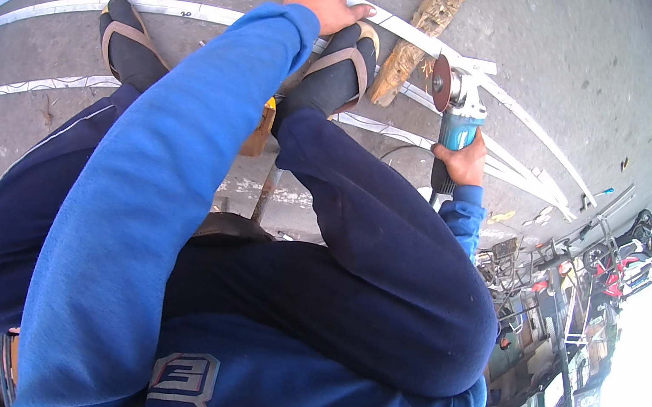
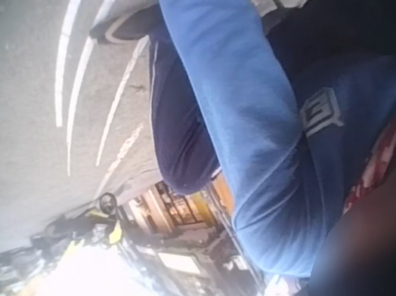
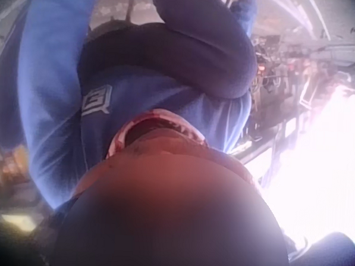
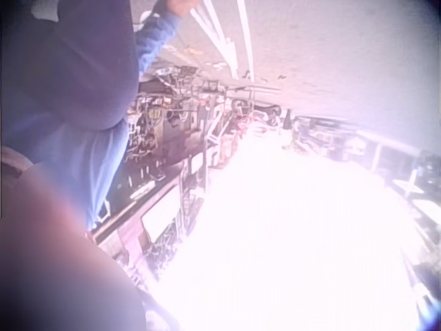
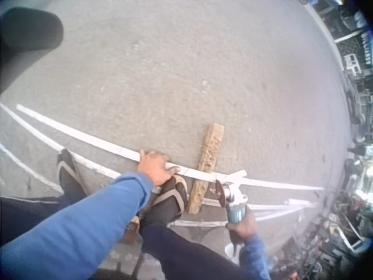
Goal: The person uses an angle grinder to cut several white metal rods into shorter pieces. The rods are held in place by a wooden block and the person's foot while the grinder is applied to make the cuts.
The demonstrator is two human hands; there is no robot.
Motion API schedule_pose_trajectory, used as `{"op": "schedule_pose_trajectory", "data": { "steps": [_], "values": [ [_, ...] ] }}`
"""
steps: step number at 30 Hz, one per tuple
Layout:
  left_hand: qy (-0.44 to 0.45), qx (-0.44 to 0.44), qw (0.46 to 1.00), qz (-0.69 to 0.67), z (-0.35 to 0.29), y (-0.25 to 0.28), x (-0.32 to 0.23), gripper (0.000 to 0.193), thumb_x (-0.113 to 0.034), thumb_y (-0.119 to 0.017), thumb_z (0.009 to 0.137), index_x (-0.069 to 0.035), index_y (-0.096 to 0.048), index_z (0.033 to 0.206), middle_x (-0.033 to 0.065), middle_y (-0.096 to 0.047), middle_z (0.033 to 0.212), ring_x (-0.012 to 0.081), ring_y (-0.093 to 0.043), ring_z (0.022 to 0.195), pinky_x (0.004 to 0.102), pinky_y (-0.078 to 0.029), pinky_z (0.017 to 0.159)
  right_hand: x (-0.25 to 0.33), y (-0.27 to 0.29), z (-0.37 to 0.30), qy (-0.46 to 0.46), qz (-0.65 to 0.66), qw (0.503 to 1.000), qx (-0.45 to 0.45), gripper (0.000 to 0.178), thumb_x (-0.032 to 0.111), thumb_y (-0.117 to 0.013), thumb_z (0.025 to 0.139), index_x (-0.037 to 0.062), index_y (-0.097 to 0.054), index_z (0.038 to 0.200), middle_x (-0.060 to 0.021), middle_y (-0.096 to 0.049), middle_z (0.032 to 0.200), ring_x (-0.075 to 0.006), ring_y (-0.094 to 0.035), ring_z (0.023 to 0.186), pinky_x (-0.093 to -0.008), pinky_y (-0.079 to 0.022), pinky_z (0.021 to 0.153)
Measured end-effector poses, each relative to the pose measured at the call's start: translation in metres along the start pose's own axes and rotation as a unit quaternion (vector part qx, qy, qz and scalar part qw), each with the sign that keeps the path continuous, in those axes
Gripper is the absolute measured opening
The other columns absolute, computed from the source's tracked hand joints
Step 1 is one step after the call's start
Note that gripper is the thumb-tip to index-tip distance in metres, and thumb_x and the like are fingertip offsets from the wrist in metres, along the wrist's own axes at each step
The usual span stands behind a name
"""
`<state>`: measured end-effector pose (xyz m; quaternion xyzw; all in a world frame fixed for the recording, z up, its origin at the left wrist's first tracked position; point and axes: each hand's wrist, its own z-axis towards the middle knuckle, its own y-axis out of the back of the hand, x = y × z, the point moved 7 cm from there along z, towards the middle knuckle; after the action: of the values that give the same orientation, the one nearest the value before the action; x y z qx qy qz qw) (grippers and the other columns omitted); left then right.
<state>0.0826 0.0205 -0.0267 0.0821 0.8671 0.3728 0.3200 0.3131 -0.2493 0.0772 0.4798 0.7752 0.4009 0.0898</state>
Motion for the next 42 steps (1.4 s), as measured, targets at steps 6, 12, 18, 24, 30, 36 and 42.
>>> {"op": "schedule_pose_trajectory", "data": {
  "steps": [6,12,18,24,30,36,42],
  "values": [
    [-0.005,-0.022,1.0,-0.005,-0.002,0.003,-0.001,0.05,-0.058,-0.063,0.088,-0.016,-0.075,0.114,0.0113,-0.073,0.105,0.0244,-0.06,0.112,0.0449,-0.028,0.102,0.023,0.012,0.014,0.02,0.026,0.999,-0.004,0.065,0.023,-0.082,0.057,-0.0068,-0.06,0.11,-0.0249,-0.07,0.097,-0.0381,-0.069,0.091,-0.0431,-0.054,0.083],
    [0.0,-0.01,1.0,-0.001,-0.002,0.001,0.0,0.051,-0.058,-0.063,0.087,-0.016,-0.074,0.115,0.012,-0.073,0.106,0.0253,-0.06,0.113,0.045,-0.028,0.102,0.028,0.011,0.018,0.02,0.032,0.999,-0.005,0.063,0.023,-0.081,0.058,-0.0056,-0.06,0.11,-0.0237,-0.07,0.097,-0.0366,-0.069,0.09,-0.0423,-0.054,0.082],
    [-0.001,-0.015,1.0,-0.001,-0.001,0.001,-0.001,0.051,-0.058,-0.064,0.087,-0.016,-0.074,0.115,0.011,-0.073,0.106,0.0252,-0.06,0.113,0.0445,-0.028,0.102,0.011,0.006,0.002,-0.002,0.021,1.0,-0.003,0.066,0.024,-0.082,0.058,-0.0049,-0.059,0.113,-0.024,-0.07,0.099,-0.0384,-0.069,0.093,-0.0426,-0.054,0.085],
    [-0.003,-0.023,1.0,0.005,-0.003,0.001,-0.001,0.051,-0.058,-0.064,0.087,-0.016,-0.075,0.114,0.0107,-0.073,0.104,0.025,-0.06,0.111,0.0451,-0.029,0.101,0.021,0.008,0.011,0.017,0.027,0.999,-0.01,0.064,0.023,-0.082,0.058,-0.0048,-0.06,0.111,-0.024,-0.07,0.099,-0.0387,-0.068,0.093,-0.043,-0.053,0.084],
    [-0.004,-0.012,1.0,0.004,-0.001,0.0,-0.001,0.052,-0.059,-0.063,0.087,-0.016,-0.075,0.114,0.0121,-0.073,0.103,0.0269,-0.06,0.111,0.0456,-0.029,0.101,0.024,0.009,0.015,0.008,0.032,0.999,-0.013,0.064,0.023,-0.082,0.057,-0.0049,-0.06,0.11,-0.0237,-0.07,0.099,-0.0382,-0.069,0.093,-0.0423,-0.054,0.083],
    [-0.01,-0.032,0.999,0.01,-0.001,0.0,0.0,0.052,-0.059,-0.063,0.087,-0.016,-0.075,0.114,0.0126,-0.073,0.103,0.0272,-0.06,0.111,0.0459,-0.029,0.101,0.01,0.003,0.005,0.004,0.016,1.0,-0.019,0.066,0.024,-0.082,0.056,-0.0052,-0.06,0.111,-0.0243,-0.07,0.098,-0.0386,-0.069,0.093,-0.0429,-0.054,0.084],
    [-0.007,-0.02,1.0,0.002,-0.001,0.0,-0.001,0.051,-0.059,-0.064,0.087,-0.016,-0.075,0.112,0.012,-0.073,0.103,0.0262,-0.06,0.11,0.0457,-0.029,0.101,0.013,0.004,0.013,-0.001,0.04,0.999,-0.004,0.064,0.023,-0.082,0.058,-0.0048,-0.06,0.111,-0.0238,-0.07,0.099,-0.0377,-0.069,0.093,-0.0423,-0.054,0.084]
  ]
}}
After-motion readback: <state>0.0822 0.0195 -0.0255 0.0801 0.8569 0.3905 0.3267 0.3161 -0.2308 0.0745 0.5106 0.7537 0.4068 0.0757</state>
